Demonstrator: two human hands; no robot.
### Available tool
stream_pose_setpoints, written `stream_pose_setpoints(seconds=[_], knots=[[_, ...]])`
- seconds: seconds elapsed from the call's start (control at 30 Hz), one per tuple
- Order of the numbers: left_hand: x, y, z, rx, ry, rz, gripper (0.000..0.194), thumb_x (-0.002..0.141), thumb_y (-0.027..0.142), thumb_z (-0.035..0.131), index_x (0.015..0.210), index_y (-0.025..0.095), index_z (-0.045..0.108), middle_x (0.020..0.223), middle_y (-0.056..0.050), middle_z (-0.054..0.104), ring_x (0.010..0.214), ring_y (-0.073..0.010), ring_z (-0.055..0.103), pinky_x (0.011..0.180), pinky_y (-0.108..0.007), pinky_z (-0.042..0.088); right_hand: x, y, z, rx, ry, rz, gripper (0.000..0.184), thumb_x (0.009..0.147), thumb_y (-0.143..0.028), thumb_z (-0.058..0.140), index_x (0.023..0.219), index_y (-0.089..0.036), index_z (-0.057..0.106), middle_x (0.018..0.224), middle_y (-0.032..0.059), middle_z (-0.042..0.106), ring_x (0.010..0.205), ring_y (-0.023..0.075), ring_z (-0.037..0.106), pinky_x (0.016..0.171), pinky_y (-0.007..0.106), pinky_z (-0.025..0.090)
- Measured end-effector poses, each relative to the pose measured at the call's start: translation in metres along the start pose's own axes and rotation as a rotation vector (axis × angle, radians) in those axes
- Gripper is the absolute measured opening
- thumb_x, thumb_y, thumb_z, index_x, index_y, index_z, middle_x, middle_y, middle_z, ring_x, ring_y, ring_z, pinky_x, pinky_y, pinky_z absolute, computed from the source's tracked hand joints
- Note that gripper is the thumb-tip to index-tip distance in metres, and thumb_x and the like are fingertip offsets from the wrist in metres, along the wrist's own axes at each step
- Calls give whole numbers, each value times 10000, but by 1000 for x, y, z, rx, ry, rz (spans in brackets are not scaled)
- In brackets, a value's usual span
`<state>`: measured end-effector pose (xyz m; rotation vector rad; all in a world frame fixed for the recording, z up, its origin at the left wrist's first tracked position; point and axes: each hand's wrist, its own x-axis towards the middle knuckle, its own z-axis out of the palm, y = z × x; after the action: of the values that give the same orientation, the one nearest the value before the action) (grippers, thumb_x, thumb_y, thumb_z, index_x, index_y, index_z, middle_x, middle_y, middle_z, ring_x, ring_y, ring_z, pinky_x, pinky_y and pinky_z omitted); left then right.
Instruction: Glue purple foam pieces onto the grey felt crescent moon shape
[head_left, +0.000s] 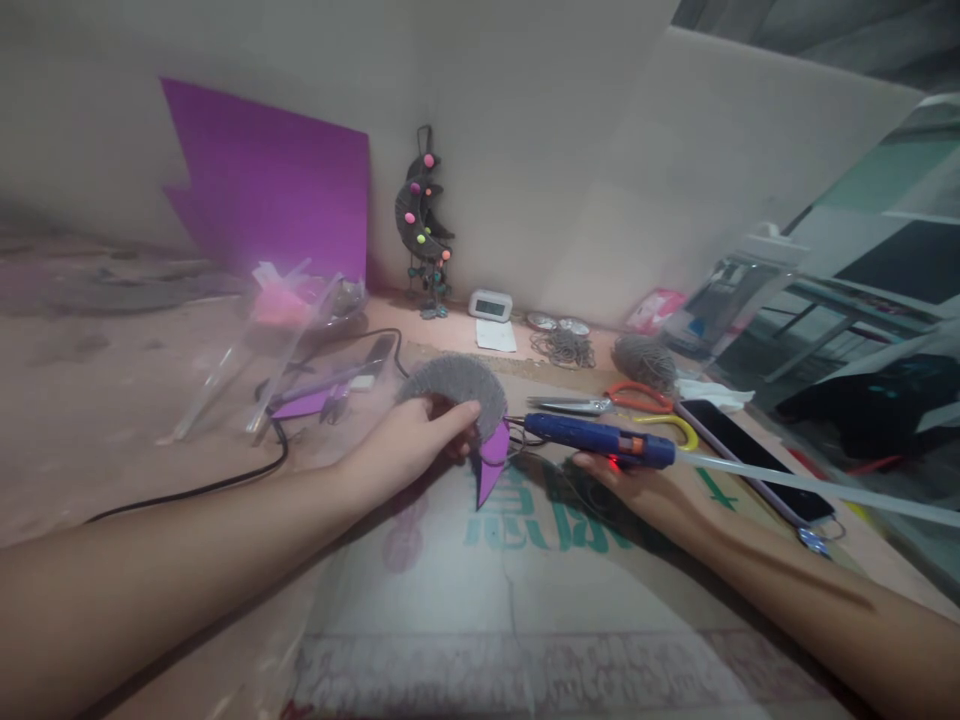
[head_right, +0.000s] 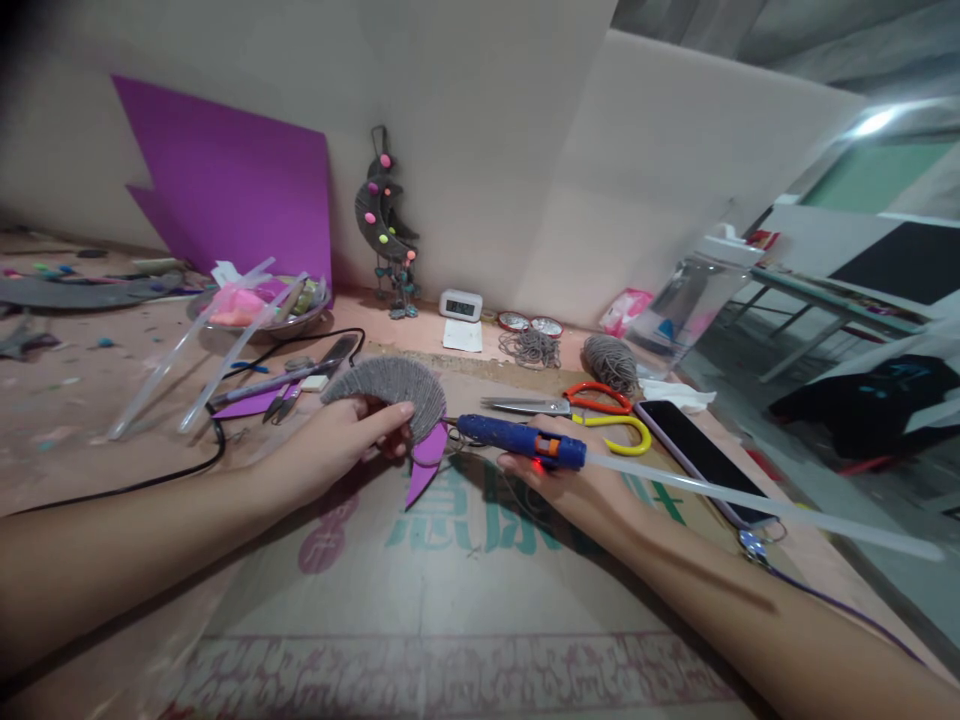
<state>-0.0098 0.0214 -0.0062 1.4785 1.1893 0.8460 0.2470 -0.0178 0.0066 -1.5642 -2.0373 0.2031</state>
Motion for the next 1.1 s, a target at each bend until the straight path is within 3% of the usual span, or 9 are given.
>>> stream_pose_setpoints(seconds=[0.47, 0.63, 0.8, 1.1], knots=[[-1, 3, 0, 27, -3, 0, 391, 817, 514, 531, 660, 168, 627, 631, -20, 658, 602, -150, 584, 570, -260, 384, 4, -5, -3, 5, 26, 38, 253, 779, -470, 569, 693, -236, 610, 639, 30, 629, 590, 212, 597, 541, 332, 495], [-1, 2, 0, -17, -9, 6, 379, 816, 502, 544, 652, 167, 615, 622, -17, 651, 586, -137, 571, 546, -251, 371, 4, 0, -1, -13, 86, 18, 267, 792, -491, 562, 740, -241, 640, 702, 40, 657, 682, 237, 636, 625, 349, 520], [0, 2, 0, -7, -16, 19, 384, 822, 510, 534, 679, 165, 621, 643, -23, 654, 601, -140, 577, 540, -250, 362, 5, 2, -3, 7, 116, 46, 351, 854, -499, 471, 670, -241, 622, 682, 31, 649, 667, 216, 624, 678, 346, 517], [-1, 1, 2, -13, -11, 18, 379, 819, 508, 530, 667, 168, 602, 650, -29, 652, 608, -153, 584, 548, -258, 366, 11, -4, -20, 248, 144, 33, 274, 900, -450, 476, 928, -224, 627, 952, 41, 683, 880, 206, 630, 825, 339, 492]])
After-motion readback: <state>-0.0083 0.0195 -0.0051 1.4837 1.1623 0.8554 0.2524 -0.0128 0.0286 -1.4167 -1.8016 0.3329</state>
